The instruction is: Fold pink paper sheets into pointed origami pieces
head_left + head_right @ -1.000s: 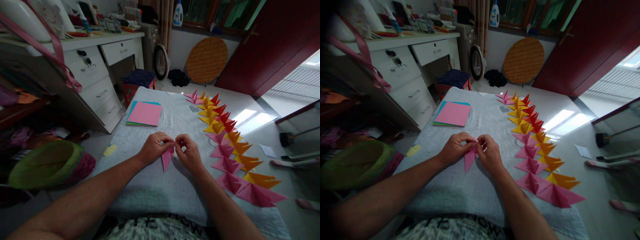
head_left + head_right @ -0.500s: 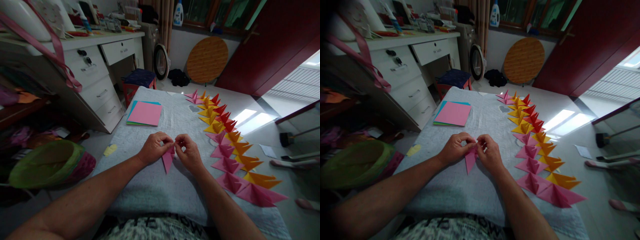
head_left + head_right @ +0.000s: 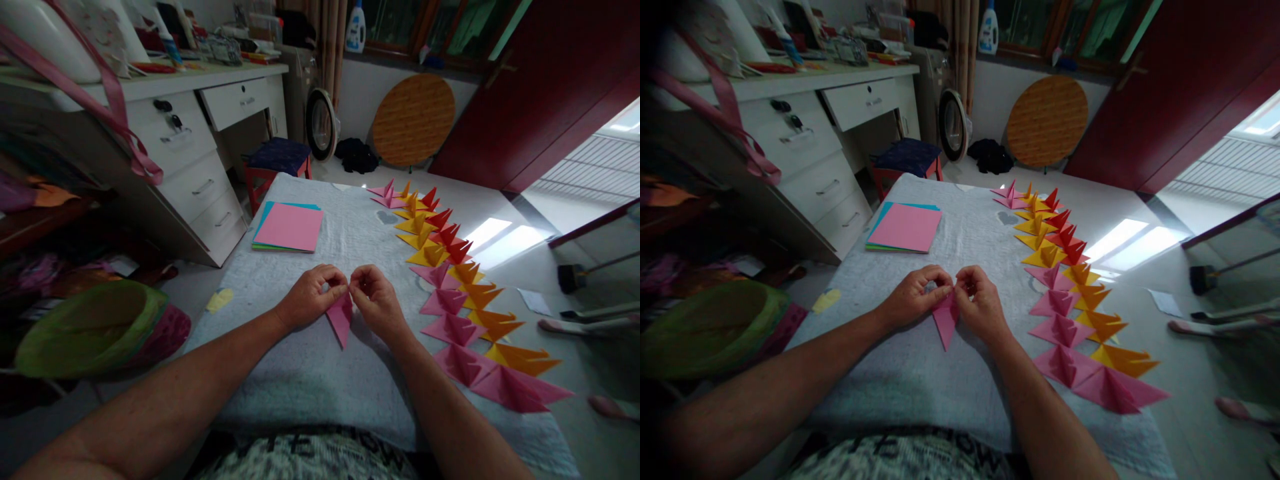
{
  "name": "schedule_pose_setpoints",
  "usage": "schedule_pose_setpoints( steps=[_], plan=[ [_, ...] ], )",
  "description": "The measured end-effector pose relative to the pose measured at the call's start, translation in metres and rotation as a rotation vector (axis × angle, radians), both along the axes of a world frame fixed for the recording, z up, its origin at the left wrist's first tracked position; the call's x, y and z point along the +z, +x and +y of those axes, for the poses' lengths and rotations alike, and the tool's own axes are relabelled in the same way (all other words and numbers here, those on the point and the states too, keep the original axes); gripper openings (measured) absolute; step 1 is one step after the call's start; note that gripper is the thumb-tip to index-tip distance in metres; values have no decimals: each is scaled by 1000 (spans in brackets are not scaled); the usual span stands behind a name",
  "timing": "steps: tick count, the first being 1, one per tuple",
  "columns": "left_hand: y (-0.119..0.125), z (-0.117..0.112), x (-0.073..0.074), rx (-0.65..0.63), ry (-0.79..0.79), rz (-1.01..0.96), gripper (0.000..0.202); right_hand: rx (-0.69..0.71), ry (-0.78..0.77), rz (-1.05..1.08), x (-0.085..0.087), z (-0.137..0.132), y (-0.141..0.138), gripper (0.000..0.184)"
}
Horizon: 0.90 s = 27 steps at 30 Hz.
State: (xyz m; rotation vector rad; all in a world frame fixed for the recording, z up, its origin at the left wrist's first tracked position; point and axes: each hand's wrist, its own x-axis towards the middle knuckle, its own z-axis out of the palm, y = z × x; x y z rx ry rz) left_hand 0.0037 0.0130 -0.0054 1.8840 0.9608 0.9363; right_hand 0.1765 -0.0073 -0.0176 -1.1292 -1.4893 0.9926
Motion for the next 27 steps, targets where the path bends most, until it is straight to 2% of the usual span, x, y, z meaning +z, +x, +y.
schedule_pose_setpoints(
  steps=[5, 9, 13, 17, 23, 27],
  plan=[
    [0, 0, -2, 4, -74, 32, 14, 14, -138, 188, 0, 4, 1, 17],
    [2, 1, -4, 40, -150, -2, 18, -17, -169, 222, 3, 5, 3, 21],
    [1, 2, -6, 59, -173, -35, 20, -51, -143, 94, 4, 3, 3, 20],
    [1, 2, -4, 55, -172, -53, 21, -39, -55, -102, 3, 0, 1, 8],
    [1, 1, -4, 105, -38, 5, 16, -51, 144, -269, 7, 0, 1, 12],
    [1, 1, -4, 96, 27, -28, 9, -40, 187, -312, 8, -1, 1, 14]
  ],
)
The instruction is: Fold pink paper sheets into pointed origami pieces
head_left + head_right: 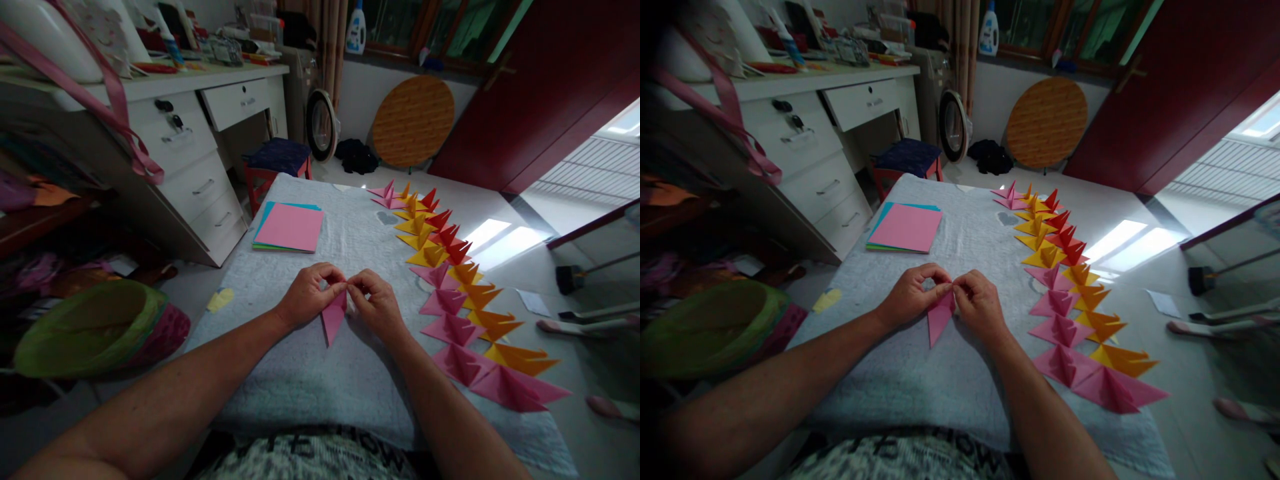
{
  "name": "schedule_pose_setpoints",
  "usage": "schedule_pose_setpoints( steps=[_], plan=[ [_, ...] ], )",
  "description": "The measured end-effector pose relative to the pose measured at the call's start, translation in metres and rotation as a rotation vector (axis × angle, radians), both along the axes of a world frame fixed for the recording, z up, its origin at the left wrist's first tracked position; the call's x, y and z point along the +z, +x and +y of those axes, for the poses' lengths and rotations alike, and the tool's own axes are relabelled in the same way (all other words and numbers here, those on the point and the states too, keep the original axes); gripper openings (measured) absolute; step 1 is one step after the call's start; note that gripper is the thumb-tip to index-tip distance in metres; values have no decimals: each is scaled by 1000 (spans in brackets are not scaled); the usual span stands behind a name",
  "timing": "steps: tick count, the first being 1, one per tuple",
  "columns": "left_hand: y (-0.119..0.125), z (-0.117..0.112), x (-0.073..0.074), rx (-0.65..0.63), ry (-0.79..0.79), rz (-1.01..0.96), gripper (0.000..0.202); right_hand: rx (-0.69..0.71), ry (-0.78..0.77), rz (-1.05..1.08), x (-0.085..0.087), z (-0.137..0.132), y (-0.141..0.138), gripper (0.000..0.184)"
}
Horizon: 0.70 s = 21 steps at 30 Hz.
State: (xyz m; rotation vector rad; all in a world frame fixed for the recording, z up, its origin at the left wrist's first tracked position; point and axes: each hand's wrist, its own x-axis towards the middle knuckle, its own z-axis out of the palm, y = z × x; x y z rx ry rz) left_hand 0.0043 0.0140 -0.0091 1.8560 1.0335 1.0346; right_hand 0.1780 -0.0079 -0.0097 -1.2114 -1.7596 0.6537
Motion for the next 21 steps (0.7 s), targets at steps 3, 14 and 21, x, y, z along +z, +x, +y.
schedule_pose_setpoints(
  steps=[3, 14, 21],
  plan=[
    [0, -1, 2, -17, 12, 1, 9, 8, -21, -4, 1, -1, 0, 14],
    [-3, 1, 9, -147, -76, -115, 14, 20, -238, 246, -5, 7, 12, 17],
    [-8, 2, 9, -213, 111, -28, 13, 269, -280, 244, -6, 6, 8, 31]
  ],
)
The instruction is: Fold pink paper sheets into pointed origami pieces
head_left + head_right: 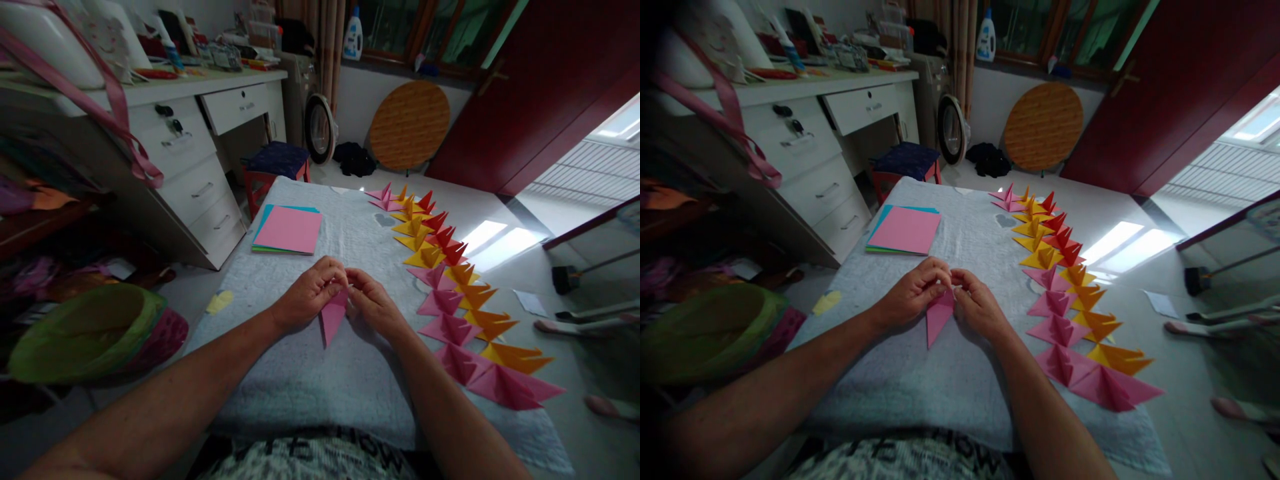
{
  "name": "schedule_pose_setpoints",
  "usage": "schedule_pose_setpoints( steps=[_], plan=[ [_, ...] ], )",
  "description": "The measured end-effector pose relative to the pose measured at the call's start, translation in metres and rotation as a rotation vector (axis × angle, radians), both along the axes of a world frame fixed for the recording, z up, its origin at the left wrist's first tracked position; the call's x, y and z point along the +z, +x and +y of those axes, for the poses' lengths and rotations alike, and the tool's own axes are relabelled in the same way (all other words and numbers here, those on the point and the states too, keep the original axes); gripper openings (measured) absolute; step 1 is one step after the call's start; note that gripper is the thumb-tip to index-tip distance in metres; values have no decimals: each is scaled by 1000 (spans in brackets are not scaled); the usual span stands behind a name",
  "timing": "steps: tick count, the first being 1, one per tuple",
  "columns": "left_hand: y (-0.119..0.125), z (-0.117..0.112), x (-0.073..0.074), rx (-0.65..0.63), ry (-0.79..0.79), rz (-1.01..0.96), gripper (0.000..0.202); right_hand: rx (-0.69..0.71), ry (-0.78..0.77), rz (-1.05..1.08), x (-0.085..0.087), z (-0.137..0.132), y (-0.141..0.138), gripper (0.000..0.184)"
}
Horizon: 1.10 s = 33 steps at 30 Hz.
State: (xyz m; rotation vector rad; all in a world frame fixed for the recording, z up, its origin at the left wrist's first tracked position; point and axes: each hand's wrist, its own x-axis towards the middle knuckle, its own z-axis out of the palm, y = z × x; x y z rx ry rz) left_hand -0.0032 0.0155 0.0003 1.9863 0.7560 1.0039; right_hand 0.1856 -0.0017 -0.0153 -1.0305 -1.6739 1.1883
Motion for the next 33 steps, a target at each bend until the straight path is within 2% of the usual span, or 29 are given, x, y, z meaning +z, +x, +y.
schedule_pose_setpoints(
  steps=[5, 12, 17, 22, 24, 26, 28, 30, 33],
  plan=[
    [0, -4, 0, -10, 47, 2, 14, 57, 66, 1, 2, -3, -1, 36],
    [2, -5, -2, 20, 50, -44, 14, 12, 124, -101, -4, -4, -2, 33],
    [2, -6, 0, 126, 35, -82, 11, 16, 120, -98, -6, -3, -4, 38],
    [-6, -4, 1, 207, -102, -86, 30, 21, 30, -25, -7, -2, -5, 33],
    [-13, 1, 2, 165, -181, -88, 40, -6, -6, -11, -6, -1, -5, 30],
    [-22, 6, 2, 63, -251, -44, 46, -44, -22, -16, -6, 0, -4, 27],
    [-28, 11, 3, -47, -336, 85, 44, -82, -30, -24, -7, 2, -3, 24],
    [-31, 13, 3, -125, -391, 233, 37, -107, -40, -27, -9, 3, -3, 22],
    [-29, 14, 3, -170, -320, 328, 11, -127, -57, -31, -10, 4, -3, 20]
  ],
)
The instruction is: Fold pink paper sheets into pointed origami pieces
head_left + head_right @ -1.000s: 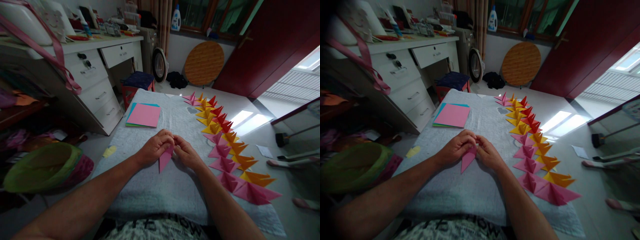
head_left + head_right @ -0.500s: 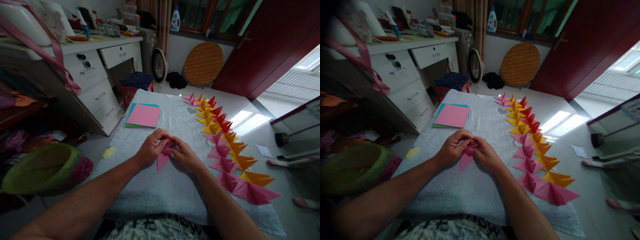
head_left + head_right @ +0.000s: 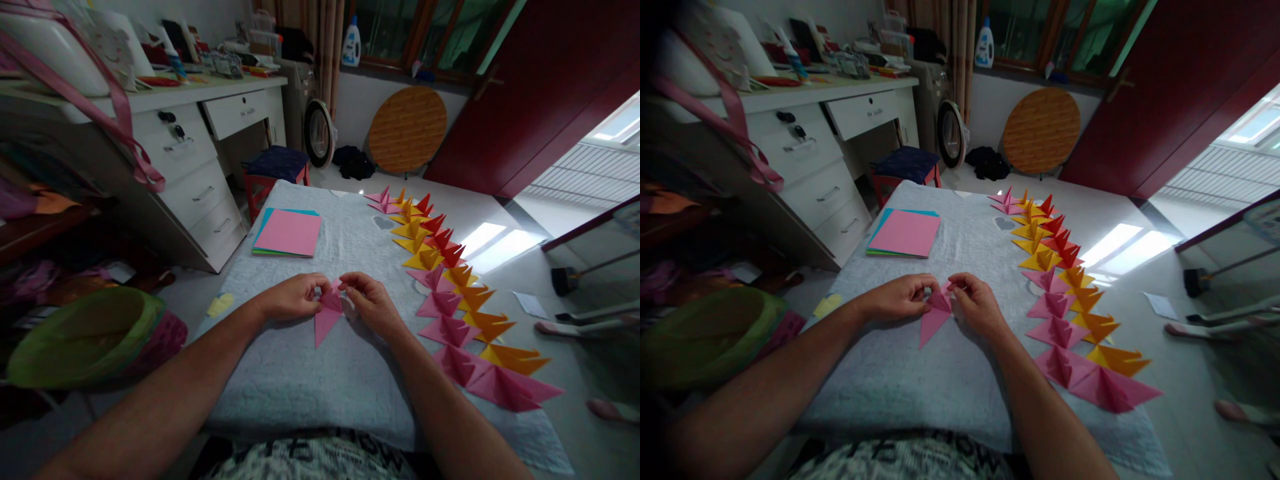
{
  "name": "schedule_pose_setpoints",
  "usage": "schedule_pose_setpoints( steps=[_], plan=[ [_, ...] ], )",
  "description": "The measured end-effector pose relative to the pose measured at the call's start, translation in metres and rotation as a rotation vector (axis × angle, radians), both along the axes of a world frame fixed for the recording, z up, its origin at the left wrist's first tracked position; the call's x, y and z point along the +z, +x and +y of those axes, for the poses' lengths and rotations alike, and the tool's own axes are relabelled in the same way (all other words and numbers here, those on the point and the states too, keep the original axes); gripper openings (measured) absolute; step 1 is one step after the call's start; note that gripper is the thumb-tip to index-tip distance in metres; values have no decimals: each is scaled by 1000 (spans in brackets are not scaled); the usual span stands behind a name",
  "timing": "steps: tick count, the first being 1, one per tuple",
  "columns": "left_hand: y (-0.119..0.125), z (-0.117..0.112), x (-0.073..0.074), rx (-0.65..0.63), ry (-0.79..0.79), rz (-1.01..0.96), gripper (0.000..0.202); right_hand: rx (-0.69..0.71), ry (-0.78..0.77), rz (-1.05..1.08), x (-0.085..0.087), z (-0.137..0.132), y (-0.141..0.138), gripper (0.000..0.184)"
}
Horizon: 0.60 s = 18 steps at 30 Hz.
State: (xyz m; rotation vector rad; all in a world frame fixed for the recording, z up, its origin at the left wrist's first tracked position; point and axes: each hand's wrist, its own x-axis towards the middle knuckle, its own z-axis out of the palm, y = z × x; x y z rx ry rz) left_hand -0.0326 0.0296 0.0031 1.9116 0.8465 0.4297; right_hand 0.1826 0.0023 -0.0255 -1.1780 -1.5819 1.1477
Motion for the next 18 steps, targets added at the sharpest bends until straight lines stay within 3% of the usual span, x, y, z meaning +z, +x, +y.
schedule_pose_setpoints(
  steps=[3, 7, 14, 18],
  plan=[
    [3, 1, -1, -36, 91, -12, 8, -2, 28, -29, 1, -1, 1, 20],
    [3, 3, -2, -60, 79, -58, 16, -39, 174, -139, 5, -4, 4, 21],
    [2, 2, 3, 9, 120, -203, 11, -86, 416, -228, 7, -5, 4, 27],
    [3, 2, 4, 52, 157, -222, 13, -61, 428, -252, 6, -5, 4, 28]
  ],
)
